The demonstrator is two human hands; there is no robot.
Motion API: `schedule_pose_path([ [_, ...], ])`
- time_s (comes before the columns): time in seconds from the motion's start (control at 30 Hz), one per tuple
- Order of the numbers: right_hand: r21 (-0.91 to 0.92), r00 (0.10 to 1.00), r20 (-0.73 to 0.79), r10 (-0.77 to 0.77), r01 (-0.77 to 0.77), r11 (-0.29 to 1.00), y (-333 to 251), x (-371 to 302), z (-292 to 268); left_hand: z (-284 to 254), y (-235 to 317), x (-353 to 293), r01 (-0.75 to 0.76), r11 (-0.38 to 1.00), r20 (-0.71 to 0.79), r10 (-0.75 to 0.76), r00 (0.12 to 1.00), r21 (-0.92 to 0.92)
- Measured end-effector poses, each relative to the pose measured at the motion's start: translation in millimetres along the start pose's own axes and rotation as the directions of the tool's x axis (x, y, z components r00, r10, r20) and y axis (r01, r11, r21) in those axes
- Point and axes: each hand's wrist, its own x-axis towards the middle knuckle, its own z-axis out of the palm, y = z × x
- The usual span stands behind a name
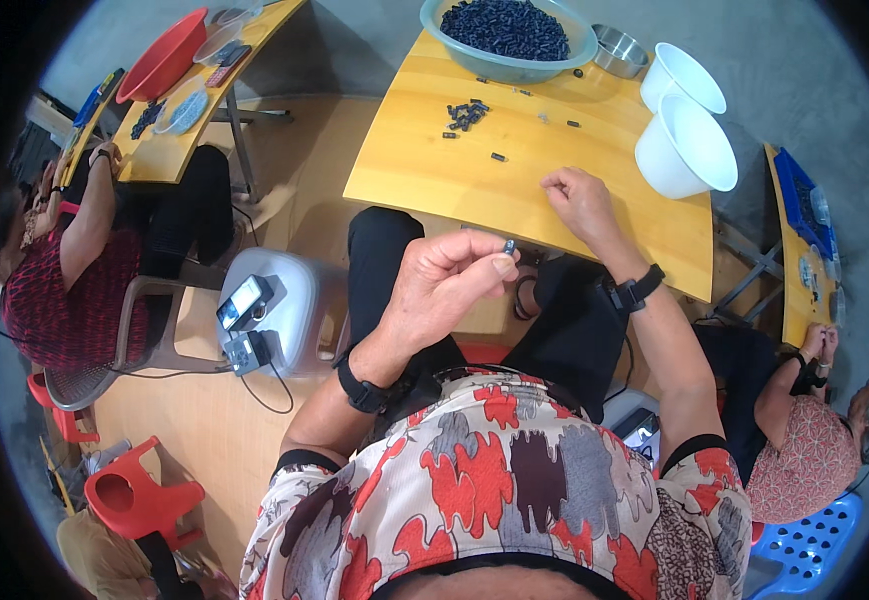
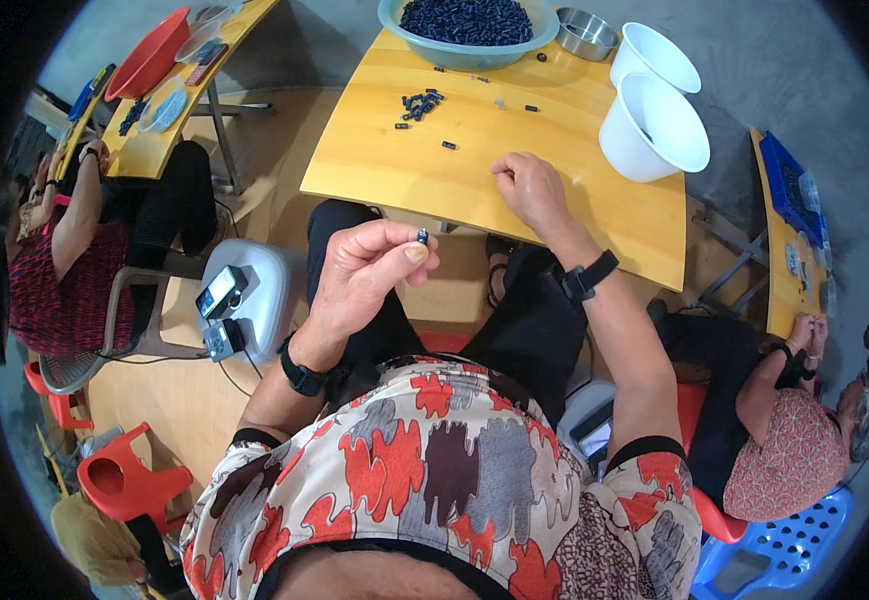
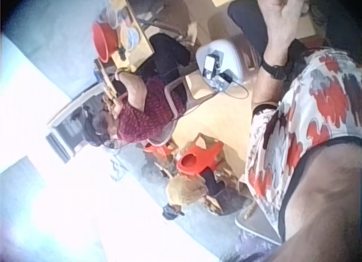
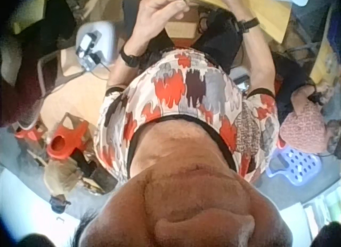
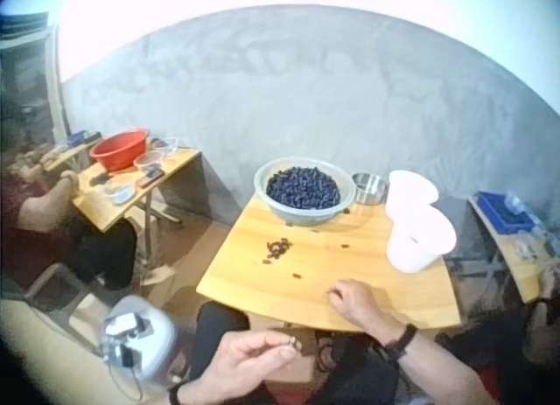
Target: Sorting small plastic or rubber manufacturing parts and placing them into containers.
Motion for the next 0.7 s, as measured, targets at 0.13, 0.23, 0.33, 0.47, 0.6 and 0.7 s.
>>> schedule_pose_path([
  [0.13,-0.096,1.000,0.017,0.006,-0.004,0.995,3,24,7,-11,-7,6,0.020,1.000,-0.022,-0.020,1.000,-0.019],
  [0.23,-0.131,1.000,0.000,-0.010,0.010,0.991,5,40,14,-17,-10,11,0.038,0.998,-0.026,-0.039,0.999,-0.041],
  [0.33,-0.064,0.999,-0.019,-0.042,0.041,0.997,-7,51,19,-23,-15,14,0.043,0.997,-0.034,-0.045,0.998,-0.062],
  [0.47,-0.064,0.988,0.068,-0.137,0.142,0.988,-25,50,25,-23,-11,18,0.054,0.998,-0.001,-0.054,0.999,-0.013],
  [0.6,-0.068,0.973,-0.028,-0.228,0.225,0.972,-18,44,48,-21,-13,15,0.014,0.995,-0.040,-0.010,0.999,0.098],
  [0.7,-0.052,0.996,0.024,-0.087,0.088,0.995,-24,37,36,-12,-13,17,0.055,0.998,-0.050,-0.055,0.997,0.016],
])
